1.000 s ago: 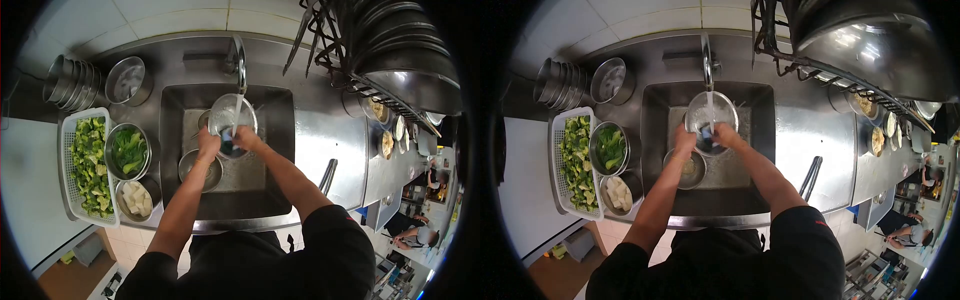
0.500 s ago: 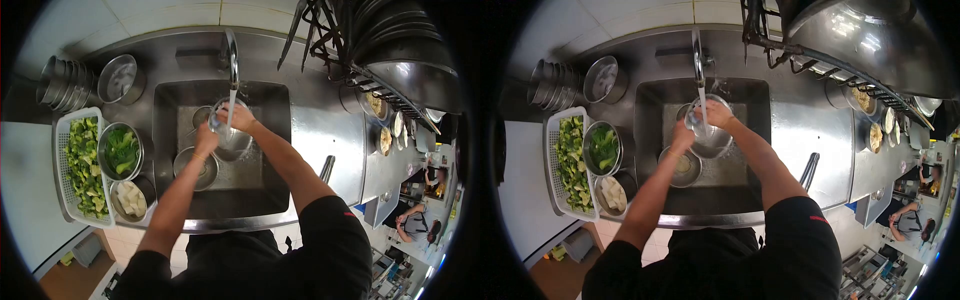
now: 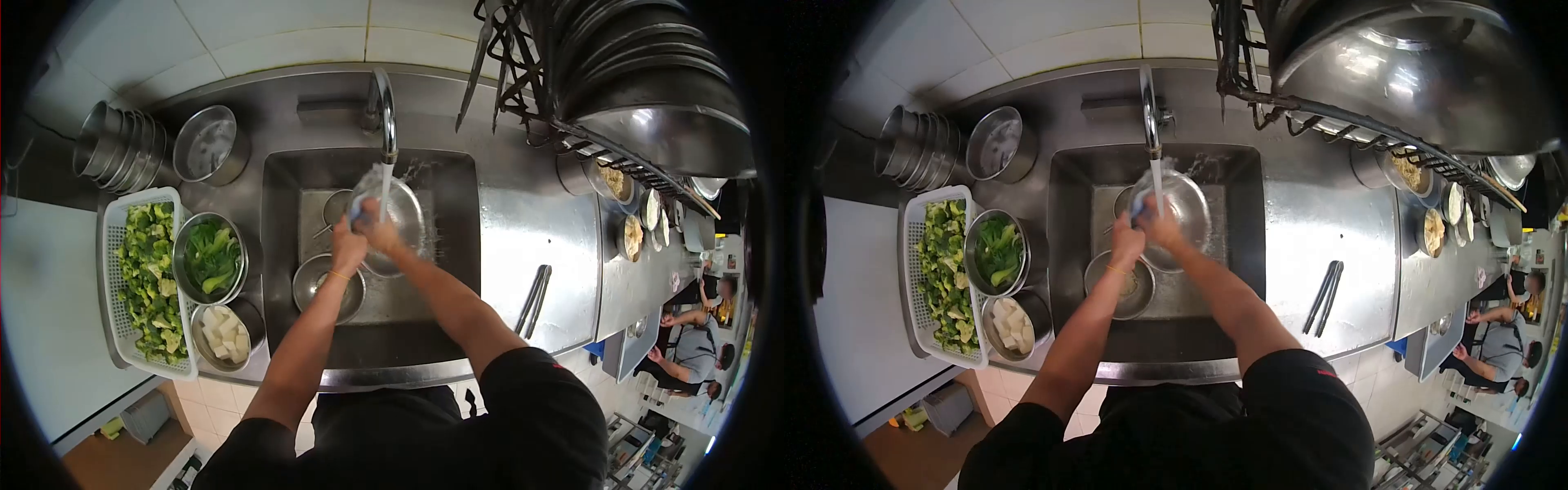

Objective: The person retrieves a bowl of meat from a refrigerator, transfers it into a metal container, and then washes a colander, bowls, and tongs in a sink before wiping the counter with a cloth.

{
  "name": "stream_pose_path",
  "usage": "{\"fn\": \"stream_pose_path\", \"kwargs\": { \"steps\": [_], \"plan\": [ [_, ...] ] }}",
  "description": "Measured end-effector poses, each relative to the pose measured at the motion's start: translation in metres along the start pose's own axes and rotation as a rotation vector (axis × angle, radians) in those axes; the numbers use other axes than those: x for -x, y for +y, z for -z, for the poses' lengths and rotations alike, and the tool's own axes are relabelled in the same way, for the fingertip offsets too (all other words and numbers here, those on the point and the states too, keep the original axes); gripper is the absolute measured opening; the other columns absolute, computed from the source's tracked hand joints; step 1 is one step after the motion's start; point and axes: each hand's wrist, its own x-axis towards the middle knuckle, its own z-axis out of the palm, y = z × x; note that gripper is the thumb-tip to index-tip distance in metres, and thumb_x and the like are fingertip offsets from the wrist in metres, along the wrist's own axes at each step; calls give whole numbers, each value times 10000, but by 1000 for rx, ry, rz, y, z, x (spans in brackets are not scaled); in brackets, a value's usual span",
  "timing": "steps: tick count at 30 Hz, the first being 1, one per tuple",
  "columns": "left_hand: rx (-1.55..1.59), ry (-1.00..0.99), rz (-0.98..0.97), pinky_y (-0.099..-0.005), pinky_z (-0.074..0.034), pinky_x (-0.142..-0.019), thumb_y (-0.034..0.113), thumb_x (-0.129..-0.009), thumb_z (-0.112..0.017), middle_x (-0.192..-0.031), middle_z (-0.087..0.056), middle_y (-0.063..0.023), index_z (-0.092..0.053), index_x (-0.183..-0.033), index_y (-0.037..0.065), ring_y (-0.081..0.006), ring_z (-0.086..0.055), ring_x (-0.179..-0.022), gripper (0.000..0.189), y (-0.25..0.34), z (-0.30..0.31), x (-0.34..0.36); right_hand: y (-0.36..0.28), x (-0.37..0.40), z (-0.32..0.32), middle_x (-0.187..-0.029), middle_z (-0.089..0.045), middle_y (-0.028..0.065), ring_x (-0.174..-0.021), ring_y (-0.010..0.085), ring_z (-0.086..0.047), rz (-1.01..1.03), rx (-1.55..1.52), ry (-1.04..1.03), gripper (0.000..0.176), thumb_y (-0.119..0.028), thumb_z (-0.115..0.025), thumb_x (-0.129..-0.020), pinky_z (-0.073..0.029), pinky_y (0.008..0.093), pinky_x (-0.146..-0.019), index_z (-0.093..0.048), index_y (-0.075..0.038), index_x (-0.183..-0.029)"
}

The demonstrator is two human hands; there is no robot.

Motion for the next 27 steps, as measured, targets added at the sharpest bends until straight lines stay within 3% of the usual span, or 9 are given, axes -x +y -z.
{"fn": "stream_pose_path", "kwargs": {
  "steps": [2,4,7,11,14,20,22,24,27],
  "plan": [
    [370,-133,8,-359,-465,-869,-61,-690,-470,-1020,-655,-224,-568,-1152,-25,-269,-629,-971,473,-41,13,-30,-10,11,12,-877,-580,160,-888,355,-535,32,-406,-818,224,-131,-685,-641,-439,431,-825,-641,-55,-847],
    [373,-219,23,-327,-458,-878,-39,-707,-543,-1003,-674,-137,-606,-1167,42,-186,-610,-964,472,8,38,2,26,19,11,-831,-562,159,-873,352,-529,221,-363,-732,197,-115,-670,-657,-437,430,-809,-626,-45,-836],
    [41,93,-232,-318,-511,-704,-86,-698,-506,-939,-686,-97,-612,-1161,40,-170,-636,-809,491,-24,-14,-4,9,-16,1,-921,-597,164,-947,346,-561,-91,-127,-138,290,-133,-647,-716,-431,442,-870,-664,-78,-1001],
    [452,-257,68,-367,-516,-759,-56,-702,-440,-992,-652,-197,-576,-1192,13,-279,-632,-933,512,9,56,-22,33,21,15,-945,-554,144,-938,328,-541,402,-180,-867,362,-205,-642,-750,-402,431,-885,-628,-125,-1103],
    [272,-249,-9,-382,-532,-669,-58,-687,-447,-939,-659,-182,-585,-1143,-21,-264,-647,-853,478,-39,34,-28,23,-33,56,-1036,-553,140,-978,336,-559,403,547,-505,368,-174,-596,-780,-381,440,-936,-588,-134,-1146],
    [-256,-568,37,-355,-487,-804,9,-707,-587,-921,-681,-146,-614,-1082,-17,-225,-632,-946,376,28,53,-61,-12,-77,25,-1011,-543,145,-890,345,-572,624,206,-327,261,-124,-560,-775,-452,431,-812,-527,-85,-1030],
    [-221,-566,-388,-384,-482,-822,-8,-705,-518,-1015,-651,-230,-584,-1190,44,-342,-627,-989,491,29,57,-68,4,-64,31,-1019,-541,170,-958,340,-571,311,325,-555,347,-117,-540,-829,-475,414,-807,-488,-5,-1153],
    [-225,-457,-339,-392,-454,-885,-62,-685,-488,-1125,-616,-215,-543,-1273,108,-387,-587,-1042,615,43,53,-44,51,-4,0,-1017,-551,155,-938,311,-572,-332,-63,116,326,-172,-543,-889,-475,409,-822,-486,-12,-1167],
    [-96,-54,-542,-407,-453,-894,-95,-682,-449,-1181,-592,-205,-476,-1342,108,-383,-589,-1043,691,22,11,-4,20,78,-44,-1096,-568,158,-969,262,-566,-1171,-846,-6,475,-299,-612,-888,-471,380,-830,-469,8,-1220]
  ]
}}
